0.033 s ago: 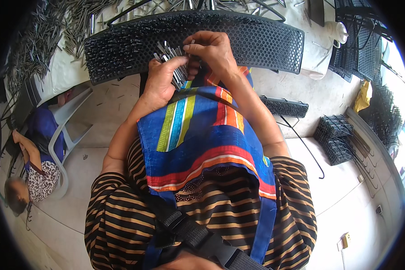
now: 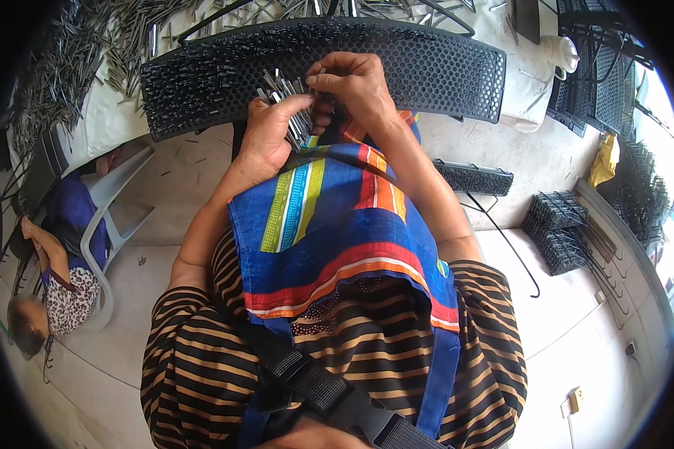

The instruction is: Sorting small metal parts from a pile and arranging them into a perforated plate.

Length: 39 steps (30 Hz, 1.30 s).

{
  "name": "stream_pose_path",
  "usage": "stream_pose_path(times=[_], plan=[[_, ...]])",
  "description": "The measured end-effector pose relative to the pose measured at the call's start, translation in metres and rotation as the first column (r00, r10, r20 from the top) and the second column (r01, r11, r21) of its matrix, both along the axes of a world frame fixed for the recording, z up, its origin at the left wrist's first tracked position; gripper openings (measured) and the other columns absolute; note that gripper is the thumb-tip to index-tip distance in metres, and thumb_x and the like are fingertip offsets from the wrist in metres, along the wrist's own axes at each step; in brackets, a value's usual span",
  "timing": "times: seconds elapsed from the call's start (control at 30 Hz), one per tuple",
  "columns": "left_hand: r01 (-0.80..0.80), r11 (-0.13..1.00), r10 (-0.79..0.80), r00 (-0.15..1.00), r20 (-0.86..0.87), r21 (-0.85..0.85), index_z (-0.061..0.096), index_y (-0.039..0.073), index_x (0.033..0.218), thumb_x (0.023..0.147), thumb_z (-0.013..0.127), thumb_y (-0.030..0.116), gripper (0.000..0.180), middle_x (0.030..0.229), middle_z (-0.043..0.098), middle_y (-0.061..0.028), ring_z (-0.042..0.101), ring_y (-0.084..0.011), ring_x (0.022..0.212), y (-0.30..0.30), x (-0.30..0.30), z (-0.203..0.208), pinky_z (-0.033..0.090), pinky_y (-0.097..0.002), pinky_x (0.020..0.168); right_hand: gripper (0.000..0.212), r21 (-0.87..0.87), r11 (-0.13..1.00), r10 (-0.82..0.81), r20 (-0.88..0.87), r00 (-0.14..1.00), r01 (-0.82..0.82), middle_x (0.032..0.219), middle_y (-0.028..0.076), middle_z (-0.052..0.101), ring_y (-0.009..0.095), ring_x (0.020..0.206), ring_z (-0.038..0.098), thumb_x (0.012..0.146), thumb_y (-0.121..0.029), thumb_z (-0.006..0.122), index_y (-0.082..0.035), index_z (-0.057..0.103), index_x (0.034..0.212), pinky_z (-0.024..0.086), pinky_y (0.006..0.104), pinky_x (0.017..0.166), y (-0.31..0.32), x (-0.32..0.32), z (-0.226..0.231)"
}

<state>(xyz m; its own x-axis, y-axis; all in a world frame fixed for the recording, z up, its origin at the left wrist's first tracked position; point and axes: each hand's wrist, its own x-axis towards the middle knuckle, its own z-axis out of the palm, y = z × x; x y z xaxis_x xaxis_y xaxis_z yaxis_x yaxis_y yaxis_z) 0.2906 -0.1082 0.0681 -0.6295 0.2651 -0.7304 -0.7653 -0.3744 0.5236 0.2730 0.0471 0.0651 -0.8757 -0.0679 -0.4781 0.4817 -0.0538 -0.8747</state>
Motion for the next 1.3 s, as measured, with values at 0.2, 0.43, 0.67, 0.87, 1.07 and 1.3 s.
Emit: stream_pose_path(times=[0.2, 0.43, 0.67, 0.87, 1.07, 1.3], plan=[[-0.139, 0.989, 0.137, 0.99, -0.043, -0.045, 0.063, -0.004, 0.099, 0.083, 0.06, 0.001, 0.018, 0.082, 0.069, -0.0149, 0.068, -0.0224, 0.066, -0.001, 0.004, -0.005, 0.056, -0.0307, 0.058, 0.007, 0.049, 0.965, -0.242, -0.23, 0.943, 0.259, 0.07, 0.0, 0.065, 0.005, 0.06, 0.055, 0.079, -0.002, 0.072, -0.001, 0.07, 0.086, 0.042, 0.0192, 0.055, 0.006, 0.002, -0.015], [-0.068, 0.992, 0.058, 0.994, -0.094, -0.103, 0.063, -0.002, 0.093, 0.081, 0.06, -0.001, 0.013, 0.078, 0.069, -0.0131, 0.066, -0.0183, 0.063, 0.0, 0.007, 0.0, 0.051, -0.0278, 0.053, 0.013, 0.348, 0.834, -0.103, -0.663, 0.741, 0.427, 0.072, 0.003, 0.064, 0.008, 0.063, 0.058, 0.072, 0.002, 0.076, -0.002, 0.07, 0.082, 0.046, 0.0222, 0.058, 0.005, -0.015, -0.029], [-0.089, 0.99, 0.078, 0.991, -0.104, -0.109, 0.064, -0.003, 0.093, 0.082, 0.063, -0.001, 0.012, 0.081, 0.069, -0.0154, 0.067, -0.02, 0.066, -0.002, 0.005, -0.002, 0.051, -0.0294, 0.055, 0.012, 0.548, 0.729, 0.167, -0.724, 0.67, 0.411, 0.074, 0.003, 0.064, 0.009, 0.062, 0.059, 0.073, 0.0, 0.076, -0.003, 0.071, 0.084, 0.046, 0.0217, 0.055, 0.003, -0.016, -0.03], [-0.11, 0.99, 0.101, 0.99, -0.097, -0.092, 0.066, -0.001, 0.087, 0.079, 0.064, -0.002, 0.008, 0.076, 0.069, -0.0113, 0.066, -0.0171, 0.06, -0.005, 0.005, -0.002, 0.05, -0.0266, 0.051, 0.013, 0.622, 0.672, 0.214, -0.682, 0.699, 0.402, 0.074, 0.004, 0.065, 0.012, 0.06, 0.06, 0.072, -0.004, 0.077, -0.005, 0.072, 0.085, 0.047, 0.0243, 0.054, 0.001, -0.015, -0.026], [-0.081, 0.996, 0.077, 0.993, -0.092, -0.044, 0.067, -0.001, 0.085, 0.078, 0.066, -0.002, 0.008, 0.075, 0.069, -0.0109, 0.067, -0.0181, 0.061, -0.01, 0.006, -0.001, 0.049, -0.0266, 0.051, 0.014, 0.68, 0.693, 0.301, -0.575, 0.76, 0.24, 0.071, 0.006, 0.065, 0.018, 0.06, 0.063, 0.072, -0.012, 0.077, -0.006, 0.072, 0.084, 0.05, 0.029, 0.057, -0.004, -0.011, -0.013], [-0.069, 0.998, 0.068, 0.99, -0.121, -0.004, 0.067, -0.002, 0.086, 0.078, 0.065, -0.004, 0.009, 0.077, 0.069, -0.0108, 0.068, -0.019, 0.064, -0.017, 0.009, 0.0, 0.055, -0.0279, 0.053, 0.013, 0.142, 0.978, 0.163, -0.048, 0.986, -0.155, 0.071, 0.007, 0.068, 0.01, 0.062, 0.063, 0.078, -0.006, 0.071, 0.004, 0.069, 0.086, 0.05, 0.0257, 0.057, -0.017, 0.005, -0.005]])
